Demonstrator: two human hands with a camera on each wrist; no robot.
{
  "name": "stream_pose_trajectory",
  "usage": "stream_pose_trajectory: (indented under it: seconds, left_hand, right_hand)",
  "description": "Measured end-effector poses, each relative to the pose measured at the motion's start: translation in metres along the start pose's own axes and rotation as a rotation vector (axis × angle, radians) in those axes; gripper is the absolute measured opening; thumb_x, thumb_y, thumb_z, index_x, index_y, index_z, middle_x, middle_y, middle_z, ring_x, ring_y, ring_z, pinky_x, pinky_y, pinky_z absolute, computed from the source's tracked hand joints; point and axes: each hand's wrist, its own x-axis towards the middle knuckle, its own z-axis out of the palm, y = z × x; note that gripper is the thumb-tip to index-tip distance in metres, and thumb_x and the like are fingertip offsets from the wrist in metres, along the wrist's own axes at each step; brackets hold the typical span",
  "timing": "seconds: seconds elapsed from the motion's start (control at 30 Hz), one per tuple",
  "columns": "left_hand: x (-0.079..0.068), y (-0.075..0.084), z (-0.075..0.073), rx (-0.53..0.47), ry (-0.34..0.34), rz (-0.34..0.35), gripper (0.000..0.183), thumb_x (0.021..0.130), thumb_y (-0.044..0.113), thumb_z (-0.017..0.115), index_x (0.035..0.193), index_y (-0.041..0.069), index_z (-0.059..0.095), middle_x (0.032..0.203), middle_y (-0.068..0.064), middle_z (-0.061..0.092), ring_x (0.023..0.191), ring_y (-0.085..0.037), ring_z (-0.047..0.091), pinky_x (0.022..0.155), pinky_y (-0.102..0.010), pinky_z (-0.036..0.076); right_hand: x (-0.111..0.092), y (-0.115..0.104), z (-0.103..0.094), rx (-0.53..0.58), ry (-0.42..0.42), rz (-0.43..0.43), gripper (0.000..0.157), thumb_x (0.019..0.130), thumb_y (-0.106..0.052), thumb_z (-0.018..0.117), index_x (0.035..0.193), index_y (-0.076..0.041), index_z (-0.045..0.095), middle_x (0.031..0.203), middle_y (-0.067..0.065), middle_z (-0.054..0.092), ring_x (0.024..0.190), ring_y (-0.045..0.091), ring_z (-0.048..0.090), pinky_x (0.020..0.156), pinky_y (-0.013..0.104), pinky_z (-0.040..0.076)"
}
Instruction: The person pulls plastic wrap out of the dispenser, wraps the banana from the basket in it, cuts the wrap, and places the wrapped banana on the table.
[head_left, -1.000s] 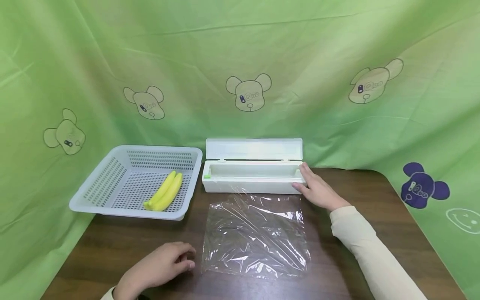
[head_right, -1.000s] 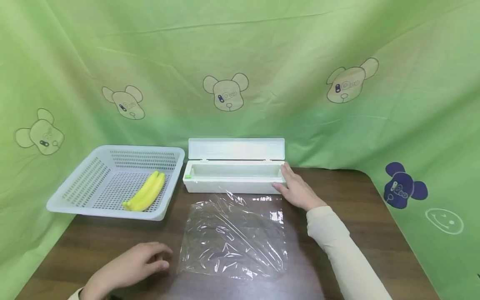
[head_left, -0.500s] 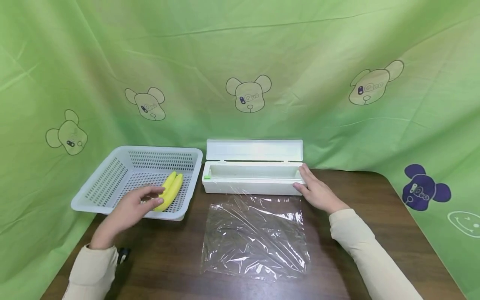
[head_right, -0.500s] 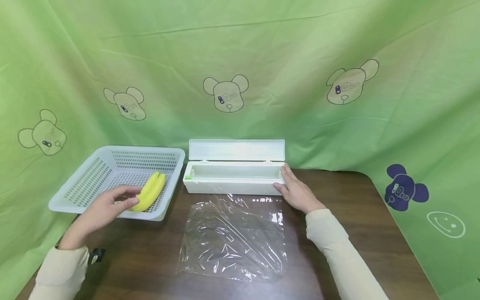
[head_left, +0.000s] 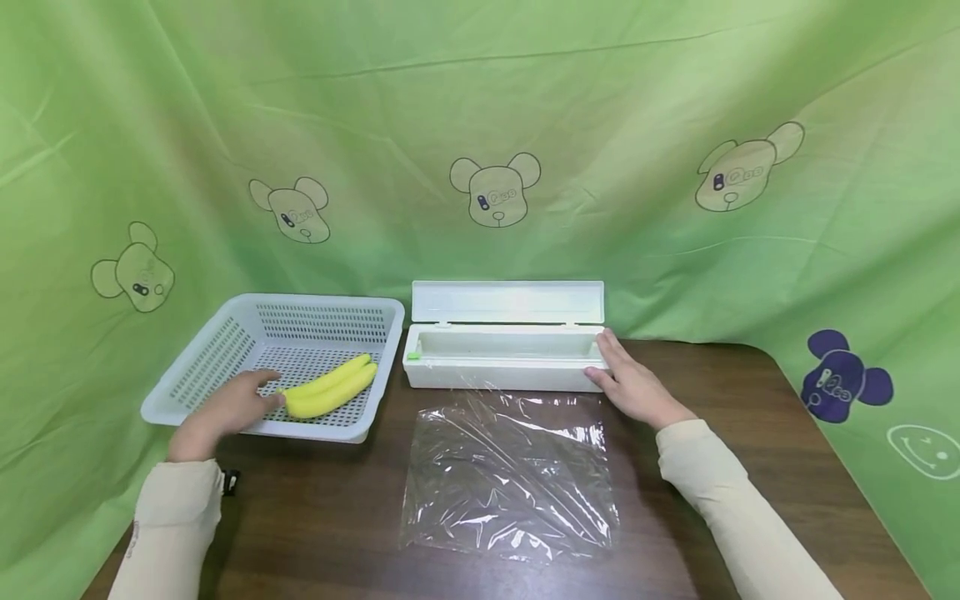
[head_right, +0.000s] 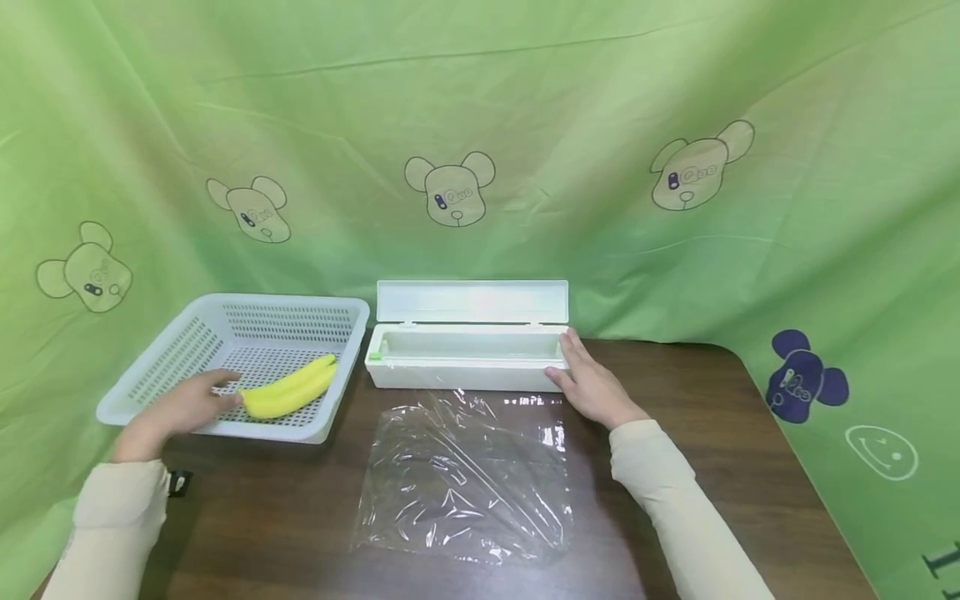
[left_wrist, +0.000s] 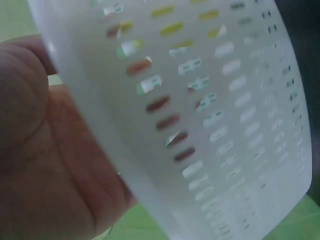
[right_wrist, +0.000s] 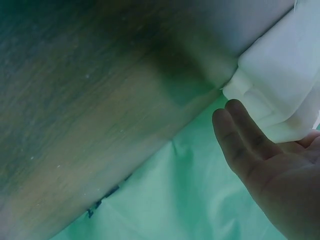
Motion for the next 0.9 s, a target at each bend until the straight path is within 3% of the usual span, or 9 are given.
stream_pose_trajectory:
  seconds: [0.17, 0.3, 0.47, 0.57, 0.67, 0.7, 0.77, 0.9]
  left_hand:
    - [0.002, -0.006, -0.023, -0.071, -0.007, 0.011, 0.056, 0.104, 0.025, 0.057, 0.14, -0.015, 0.045, 0.135, -0.041, 0.048, 0.121, -0.058, 0.048, 0.096, -0.069, 0.041]
    - [0.014, -0.014, -0.05, -0.161, -0.031, 0.049, 0.056, 0.107, 0.026, 0.052, 0.145, -0.013, 0.04, 0.138, -0.038, 0.047, 0.121, -0.056, 0.049, 0.095, -0.07, 0.042]
    - [0.032, -0.019, -0.085, -0.323, -0.047, 0.019, 0.057, 0.108, 0.029, 0.051, 0.151, -0.005, 0.036, 0.148, -0.032, 0.041, 0.129, -0.05, 0.045, 0.103, -0.07, 0.034]
    - [0.047, -0.026, -0.096, -0.448, -0.028, 0.019, 0.059, 0.106, 0.03, 0.056, 0.151, -0.002, 0.038, 0.145, -0.022, 0.05, 0.124, -0.029, 0.056, 0.105, -0.052, 0.044]
    - [0.063, -0.036, -0.095, -0.603, -0.036, 0.038, 0.053, 0.105, 0.022, 0.058, 0.147, -0.005, 0.04, 0.132, -0.008, 0.063, 0.109, -0.012, 0.064, 0.096, -0.033, 0.052]
    - [0.068, -0.039, -0.093, -0.639, -0.063, 0.042, 0.053, 0.105, 0.019, 0.058, 0.147, -0.007, 0.039, 0.129, -0.005, 0.065, 0.107, -0.009, 0.064, 0.093, -0.03, 0.053]
    - [0.076, -0.043, -0.087, -0.669, -0.17, 0.037, 0.052, 0.104, 0.014, 0.059, 0.146, -0.01, 0.038, 0.131, -0.007, 0.063, 0.11, -0.015, 0.064, 0.096, -0.035, 0.052]
    - [0.089, -0.04, -0.071, -0.522, -0.46, -0.017, 0.065, 0.1, 0.019, 0.063, 0.149, -0.011, 0.032, 0.148, -0.029, 0.043, 0.125, -0.036, 0.054, 0.101, -0.05, 0.048]
  right_hand:
    - [0.0, 0.001, -0.001, -0.002, -0.001, -0.002, 0.077, 0.108, -0.042, 0.045, 0.157, 0.007, 0.012, 0.164, 0.027, 0.004, 0.149, 0.045, 0.01, 0.116, 0.06, 0.018]
    - [-0.001, 0.002, -0.001, 0.007, -0.001, 0.002, 0.077, 0.108, -0.041, 0.046, 0.157, 0.007, 0.012, 0.164, 0.027, 0.003, 0.149, 0.044, 0.009, 0.116, 0.06, 0.017]
    - [-0.002, 0.001, -0.001, 0.014, -0.001, 0.004, 0.077, 0.108, -0.041, 0.046, 0.158, 0.006, 0.012, 0.164, 0.026, 0.003, 0.15, 0.043, 0.008, 0.116, 0.06, 0.016]
    - [-0.002, 0.001, -0.002, 0.014, 0.004, 0.008, 0.077, 0.108, -0.041, 0.046, 0.158, 0.005, 0.011, 0.165, 0.025, 0.003, 0.15, 0.043, 0.008, 0.117, 0.06, 0.016]
    - [-0.003, 0.001, -0.003, 0.01, 0.009, 0.014, 0.077, 0.108, -0.041, 0.047, 0.158, 0.005, 0.011, 0.165, 0.025, 0.003, 0.149, 0.044, 0.01, 0.116, 0.06, 0.017]
    - [-0.003, 0.001, -0.003, 0.011, 0.009, 0.017, 0.077, 0.108, -0.041, 0.047, 0.159, 0.004, 0.011, 0.165, 0.024, 0.003, 0.149, 0.044, 0.01, 0.116, 0.06, 0.017]
    - [-0.004, 0.001, -0.003, 0.01, 0.008, 0.018, 0.077, 0.107, -0.042, 0.047, 0.159, 0.003, 0.011, 0.165, 0.024, 0.003, 0.148, 0.045, 0.012, 0.116, 0.06, 0.017]
    - [-0.004, 0.001, -0.001, 0.009, 0.003, 0.02, 0.078, 0.107, -0.043, 0.047, 0.159, 0.002, 0.011, 0.165, 0.024, 0.004, 0.148, 0.046, 0.013, 0.116, 0.06, 0.018]
